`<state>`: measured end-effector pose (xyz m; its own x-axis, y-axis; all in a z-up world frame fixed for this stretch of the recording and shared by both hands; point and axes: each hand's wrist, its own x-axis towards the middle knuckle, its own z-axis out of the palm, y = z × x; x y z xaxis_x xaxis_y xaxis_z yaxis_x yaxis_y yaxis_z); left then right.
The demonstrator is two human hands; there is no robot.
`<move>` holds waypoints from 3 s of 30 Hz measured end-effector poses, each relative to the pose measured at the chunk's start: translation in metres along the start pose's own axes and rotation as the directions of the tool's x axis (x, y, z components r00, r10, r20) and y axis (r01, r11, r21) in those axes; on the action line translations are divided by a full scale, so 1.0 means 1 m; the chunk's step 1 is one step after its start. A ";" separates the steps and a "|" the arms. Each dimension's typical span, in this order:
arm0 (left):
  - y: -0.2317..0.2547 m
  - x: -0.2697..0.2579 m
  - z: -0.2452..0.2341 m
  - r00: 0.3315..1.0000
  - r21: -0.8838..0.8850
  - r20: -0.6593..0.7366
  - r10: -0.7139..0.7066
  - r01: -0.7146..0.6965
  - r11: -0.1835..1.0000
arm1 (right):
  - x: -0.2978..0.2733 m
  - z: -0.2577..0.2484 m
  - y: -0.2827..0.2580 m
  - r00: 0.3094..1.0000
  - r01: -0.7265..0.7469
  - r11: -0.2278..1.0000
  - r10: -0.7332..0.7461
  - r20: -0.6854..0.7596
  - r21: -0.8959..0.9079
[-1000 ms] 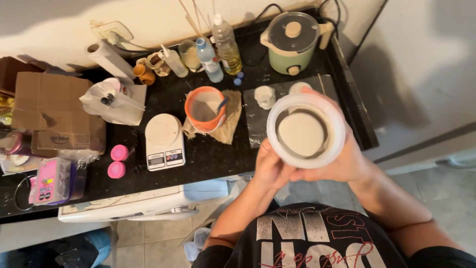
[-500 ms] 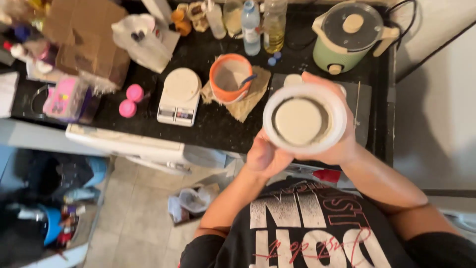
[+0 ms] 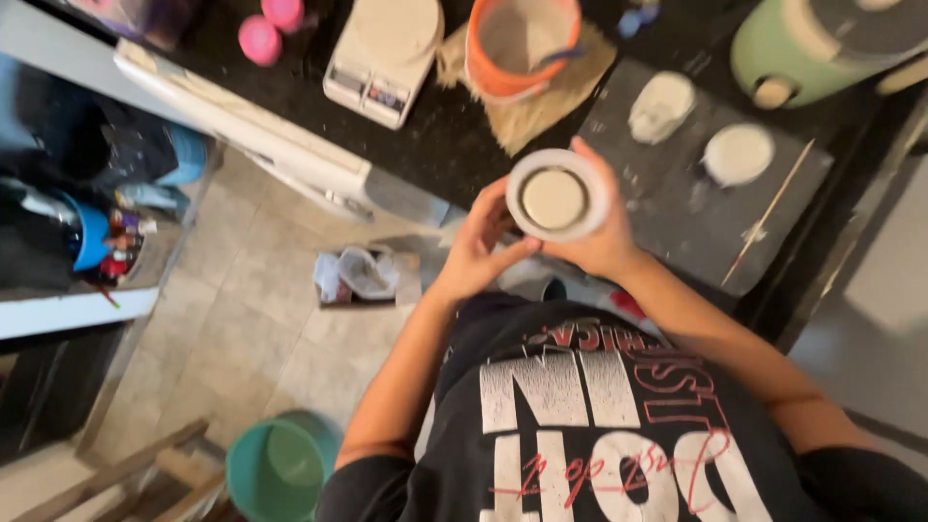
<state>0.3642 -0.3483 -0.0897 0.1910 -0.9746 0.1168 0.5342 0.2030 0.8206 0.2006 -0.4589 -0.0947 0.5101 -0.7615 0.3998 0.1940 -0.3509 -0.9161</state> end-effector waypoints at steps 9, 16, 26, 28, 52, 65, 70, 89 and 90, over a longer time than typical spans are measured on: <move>-0.030 0.032 -0.130 0.994 0.699 0.094 0.052 -0.103 0.708 | -0.001 0.062 0.102 0.989 -0.147 0.965 0.142 -0.036 -0.218; -0.032 0.051 -0.143 0.985 0.746 0.173 0.001 -0.132 0.652 | -0.009 0.063 0.098 0.936 -0.350 0.835 0.330 -0.123 -0.424; -0.039 0.064 -0.153 0.986 0.689 0.164 0.024 -0.132 0.713 | -0.025 0.075 0.123 0.929 -0.359 0.827 0.275 -0.247 -0.432; -0.032 0.065 -0.148 0.984 0.687 0.177 0.031 -0.146 0.711 | -0.025 0.076 0.115 0.935 -0.340 0.821 0.245 -0.255 -0.460; -0.032 0.064 -0.153 0.979 0.682 0.186 0.079 -0.187 0.707 | -0.016 0.089 0.104 0.948 -0.297 0.818 0.190 -0.257 -0.492; -0.044 0.061 -0.164 0.977 0.696 0.197 0.083 -0.199 0.690 | -0.023 0.093 0.115 0.951 -0.278 0.817 0.160 -0.264 -0.506; -0.043 0.069 -0.164 0.970 0.662 0.232 0.067 -0.208 0.720 | -0.020 0.091 0.115 0.951 -0.280 0.825 0.167 -0.260 -0.492; -0.028 0.050 -0.147 0.970 0.658 0.238 0.049 -0.198 0.726 | -0.030 0.097 0.093 0.933 -0.345 0.778 0.220 -0.286 -0.525; -0.037 0.055 -0.152 0.970 0.659 0.236 0.054 -0.200 0.725 | -0.027 0.094 0.106 0.935 -0.340 0.780 0.218 -0.281 -0.526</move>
<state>0.4795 -0.3949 -0.1989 0.0200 -0.9570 0.2893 -0.1940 0.2801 0.9402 0.2863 -0.4237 -0.2052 0.2837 -0.9413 0.1829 -0.4625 -0.3014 -0.8338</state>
